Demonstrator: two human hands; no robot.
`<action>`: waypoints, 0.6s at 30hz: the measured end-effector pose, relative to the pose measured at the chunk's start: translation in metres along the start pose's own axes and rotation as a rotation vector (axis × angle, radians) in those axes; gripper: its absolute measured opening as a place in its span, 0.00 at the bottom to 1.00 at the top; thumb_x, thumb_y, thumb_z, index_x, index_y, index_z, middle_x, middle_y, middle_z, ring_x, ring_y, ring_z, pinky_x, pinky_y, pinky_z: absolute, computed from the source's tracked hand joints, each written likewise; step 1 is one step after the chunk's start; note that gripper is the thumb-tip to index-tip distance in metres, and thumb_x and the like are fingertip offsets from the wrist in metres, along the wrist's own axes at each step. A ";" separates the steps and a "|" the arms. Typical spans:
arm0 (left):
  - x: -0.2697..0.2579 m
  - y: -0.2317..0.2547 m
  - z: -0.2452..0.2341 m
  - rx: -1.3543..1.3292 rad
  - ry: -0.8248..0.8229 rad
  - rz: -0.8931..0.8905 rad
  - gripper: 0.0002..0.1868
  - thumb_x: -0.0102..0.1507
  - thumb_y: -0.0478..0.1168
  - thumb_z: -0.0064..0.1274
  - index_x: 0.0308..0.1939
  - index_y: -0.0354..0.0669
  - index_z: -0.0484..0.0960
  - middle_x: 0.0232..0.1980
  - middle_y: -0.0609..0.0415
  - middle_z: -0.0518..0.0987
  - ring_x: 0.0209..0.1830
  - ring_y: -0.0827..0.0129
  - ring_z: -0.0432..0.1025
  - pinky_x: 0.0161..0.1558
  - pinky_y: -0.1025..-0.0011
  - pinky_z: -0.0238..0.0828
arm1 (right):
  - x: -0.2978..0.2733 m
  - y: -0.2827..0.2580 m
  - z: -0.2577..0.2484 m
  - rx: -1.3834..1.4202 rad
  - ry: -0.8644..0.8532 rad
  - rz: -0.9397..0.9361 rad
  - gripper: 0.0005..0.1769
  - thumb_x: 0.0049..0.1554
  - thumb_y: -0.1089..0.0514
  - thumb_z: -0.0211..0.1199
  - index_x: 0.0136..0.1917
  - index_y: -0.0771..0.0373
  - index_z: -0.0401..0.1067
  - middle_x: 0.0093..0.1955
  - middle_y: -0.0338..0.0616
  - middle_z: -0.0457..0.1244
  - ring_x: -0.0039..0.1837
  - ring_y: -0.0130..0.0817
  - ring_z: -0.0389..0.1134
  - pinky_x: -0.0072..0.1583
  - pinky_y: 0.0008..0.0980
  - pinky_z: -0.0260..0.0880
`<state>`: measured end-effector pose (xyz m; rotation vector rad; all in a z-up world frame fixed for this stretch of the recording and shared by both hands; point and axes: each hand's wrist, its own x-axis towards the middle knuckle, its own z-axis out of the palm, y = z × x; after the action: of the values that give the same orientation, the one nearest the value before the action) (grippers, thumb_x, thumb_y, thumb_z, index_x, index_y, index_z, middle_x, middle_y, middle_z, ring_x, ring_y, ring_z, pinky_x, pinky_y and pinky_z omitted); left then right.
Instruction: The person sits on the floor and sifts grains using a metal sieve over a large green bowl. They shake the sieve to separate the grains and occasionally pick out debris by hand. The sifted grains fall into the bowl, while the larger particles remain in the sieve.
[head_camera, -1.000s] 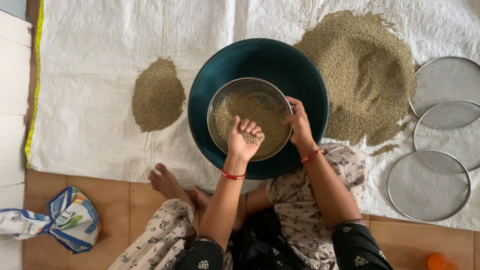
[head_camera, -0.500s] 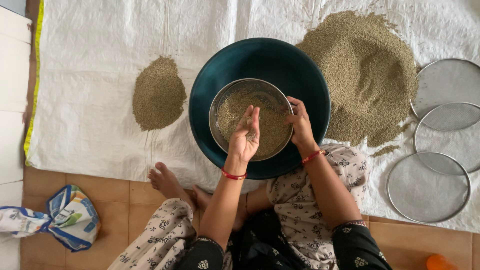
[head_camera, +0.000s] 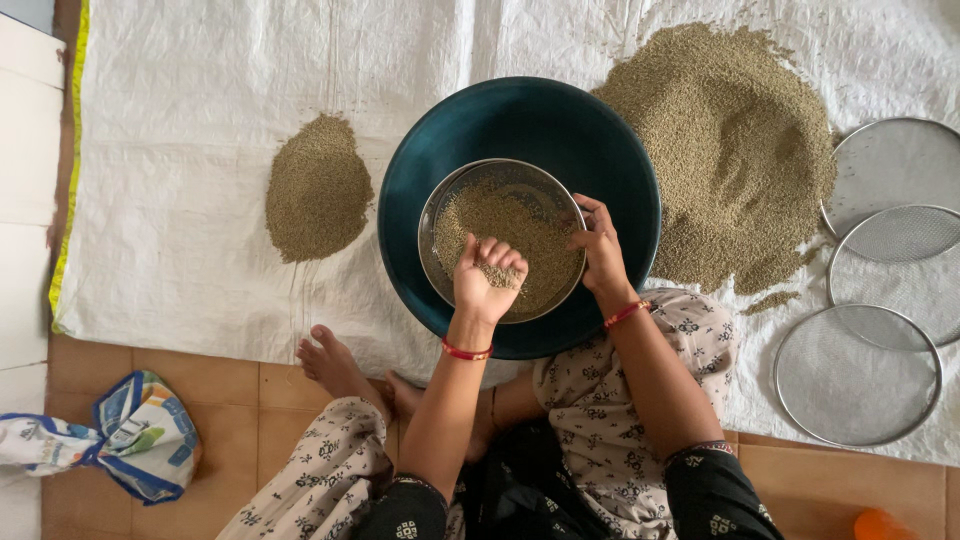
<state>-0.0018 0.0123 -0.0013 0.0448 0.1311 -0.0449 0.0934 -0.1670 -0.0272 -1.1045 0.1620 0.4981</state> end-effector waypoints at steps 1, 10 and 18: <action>-0.001 -0.001 0.009 -0.038 0.135 0.012 0.17 0.74 0.47 0.38 0.39 0.42 0.78 0.36 0.53 0.78 0.41 0.64 0.73 0.52 0.65 0.73 | 0.000 0.000 0.000 0.004 0.002 0.002 0.37 0.45 0.74 0.50 0.70 0.65 0.61 0.59 0.51 0.62 0.58 0.37 0.64 0.54 0.28 0.70; 0.001 -0.007 0.031 -0.055 0.301 0.072 0.25 0.64 0.20 0.36 0.64 0.34 0.72 0.69 0.41 0.71 0.67 0.55 0.72 0.62 0.67 0.70 | -0.002 -0.005 0.004 -0.013 0.026 0.028 0.38 0.45 0.74 0.49 0.70 0.65 0.60 0.60 0.52 0.61 0.59 0.39 0.65 0.55 0.30 0.73; 0.000 0.000 -0.011 -0.059 0.041 -0.018 0.12 0.73 0.37 0.44 0.53 0.34 0.80 0.32 0.53 0.80 0.18 0.80 0.72 0.19 0.86 0.68 | -0.003 -0.008 0.006 0.024 0.028 0.049 0.40 0.43 0.74 0.50 0.71 0.65 0.59 0.59 0.51 0.59 0.60 0.39 0.64 0.54 0.31 0.72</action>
<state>-0.0029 0.0126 -0.0118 -0.0147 0.1738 -0.0582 0.0939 -0.1652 -0.0168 -1.0861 0.2199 0.5234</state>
